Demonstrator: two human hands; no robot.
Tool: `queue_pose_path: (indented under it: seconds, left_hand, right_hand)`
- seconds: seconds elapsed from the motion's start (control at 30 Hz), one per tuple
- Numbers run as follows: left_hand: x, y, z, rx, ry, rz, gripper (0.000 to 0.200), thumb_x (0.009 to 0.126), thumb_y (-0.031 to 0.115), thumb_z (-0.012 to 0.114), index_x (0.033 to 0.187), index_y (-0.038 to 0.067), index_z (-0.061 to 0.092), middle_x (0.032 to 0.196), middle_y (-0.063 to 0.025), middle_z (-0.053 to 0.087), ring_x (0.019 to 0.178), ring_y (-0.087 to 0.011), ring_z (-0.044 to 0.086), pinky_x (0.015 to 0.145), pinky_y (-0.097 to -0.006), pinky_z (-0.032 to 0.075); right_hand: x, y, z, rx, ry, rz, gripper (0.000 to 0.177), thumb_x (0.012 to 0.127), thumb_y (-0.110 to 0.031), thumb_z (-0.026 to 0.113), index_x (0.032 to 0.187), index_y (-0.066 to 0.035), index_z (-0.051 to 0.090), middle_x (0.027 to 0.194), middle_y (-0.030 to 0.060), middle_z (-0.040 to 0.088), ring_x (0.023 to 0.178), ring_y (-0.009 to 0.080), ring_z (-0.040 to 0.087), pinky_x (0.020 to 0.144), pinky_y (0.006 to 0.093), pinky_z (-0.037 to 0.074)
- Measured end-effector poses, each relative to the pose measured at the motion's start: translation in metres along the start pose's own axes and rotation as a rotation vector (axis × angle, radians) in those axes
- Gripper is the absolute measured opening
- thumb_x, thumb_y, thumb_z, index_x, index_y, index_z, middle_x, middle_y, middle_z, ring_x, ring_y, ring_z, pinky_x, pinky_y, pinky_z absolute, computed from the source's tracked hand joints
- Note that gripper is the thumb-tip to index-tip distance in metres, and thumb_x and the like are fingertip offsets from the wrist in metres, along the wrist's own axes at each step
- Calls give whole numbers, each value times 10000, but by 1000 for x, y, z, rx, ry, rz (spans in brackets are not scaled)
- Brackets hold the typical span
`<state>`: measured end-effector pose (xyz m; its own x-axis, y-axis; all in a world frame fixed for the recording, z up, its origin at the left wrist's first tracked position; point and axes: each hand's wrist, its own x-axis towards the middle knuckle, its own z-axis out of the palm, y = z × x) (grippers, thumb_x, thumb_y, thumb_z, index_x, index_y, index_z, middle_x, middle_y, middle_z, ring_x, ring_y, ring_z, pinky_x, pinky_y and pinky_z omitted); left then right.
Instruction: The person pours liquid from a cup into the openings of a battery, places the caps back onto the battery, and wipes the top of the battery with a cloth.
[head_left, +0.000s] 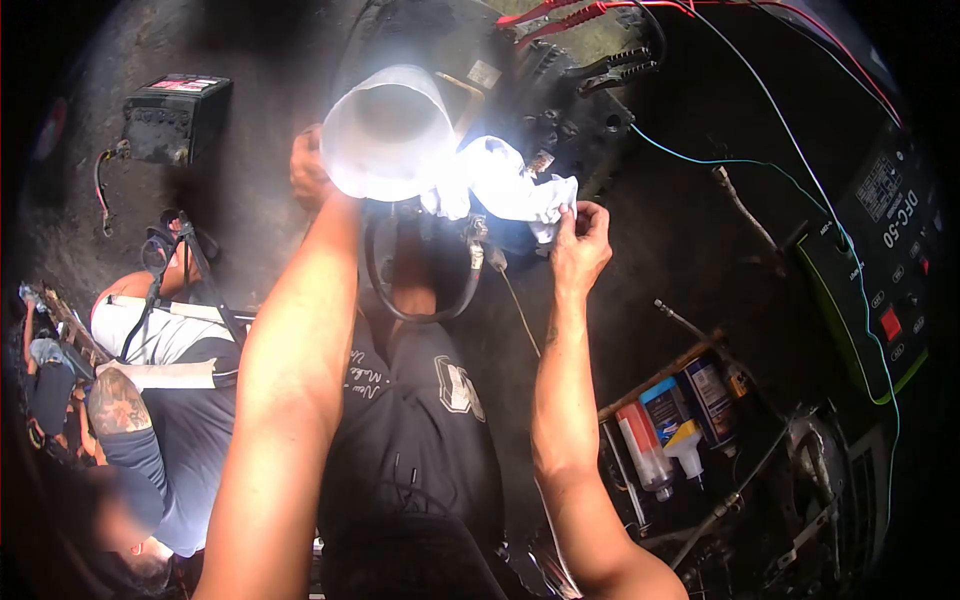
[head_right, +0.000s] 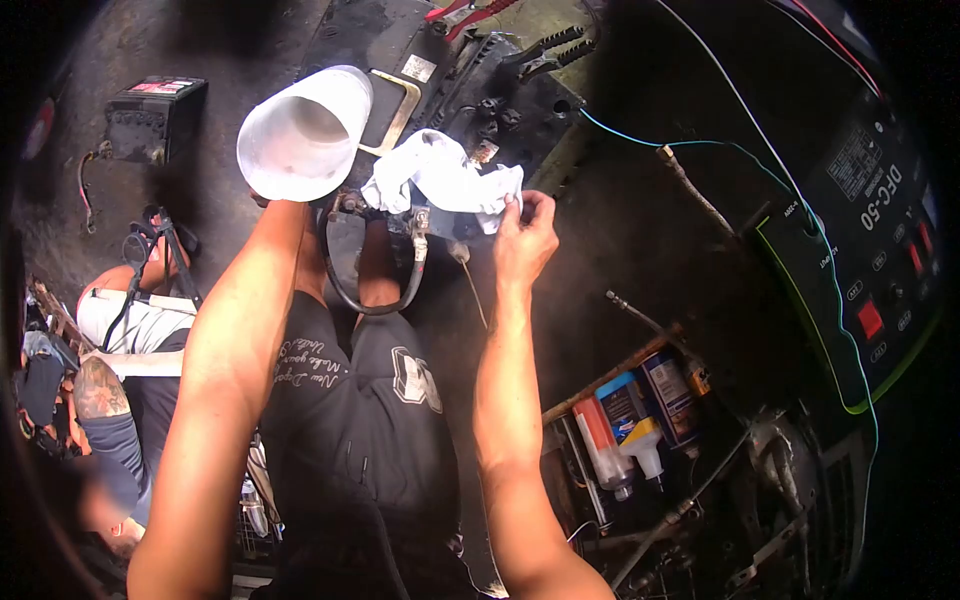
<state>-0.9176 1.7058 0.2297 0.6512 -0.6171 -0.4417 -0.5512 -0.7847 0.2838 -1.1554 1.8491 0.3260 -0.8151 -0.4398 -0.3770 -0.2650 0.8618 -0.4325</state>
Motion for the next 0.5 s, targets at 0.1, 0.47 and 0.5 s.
queue_pose_path:
  seconds: [0.1, 0.47, 0.5]
  left_hand:
    - [0, 0, -4, 35, -55, -24, 346, 784, 458, 550, 960, 191, 681, 980, -86, 690, 912, -324, 649, 784, -435, 508]
    - [-9, 18, -18, 67, -120, -112, 390, 803, 471, 462, 1013, 208, 657, 1050, -109, 668, 946, -362, 627, 810, -464, 484]
    - [-11, 24, -22, 85, -131, -122, 393, 803, 467, 457, 1014, 203, 658, 1054, -112, 667, 945, -363, 625, 810, -463, 482]
  right_hand:
    - [9, 8, 7, -89, 69, -107, 140, 808, -119, 685, 896, -39, 610, 802, 102, 661, 722, 186, 649, 626, 297, 504]
    - [13, 13, 10, -193, -4, -411, 174, 751, -128, 734, 888, -30, 689, 814, 145, 665, 695, 272, 653, 644, 344, 530]
    - [12, 14, 10, -194, -5, -411, 174, 751, -128, 734, 888, -30, 689, 814, 145, 665, 695, 272, 653, 644, 344, 530]
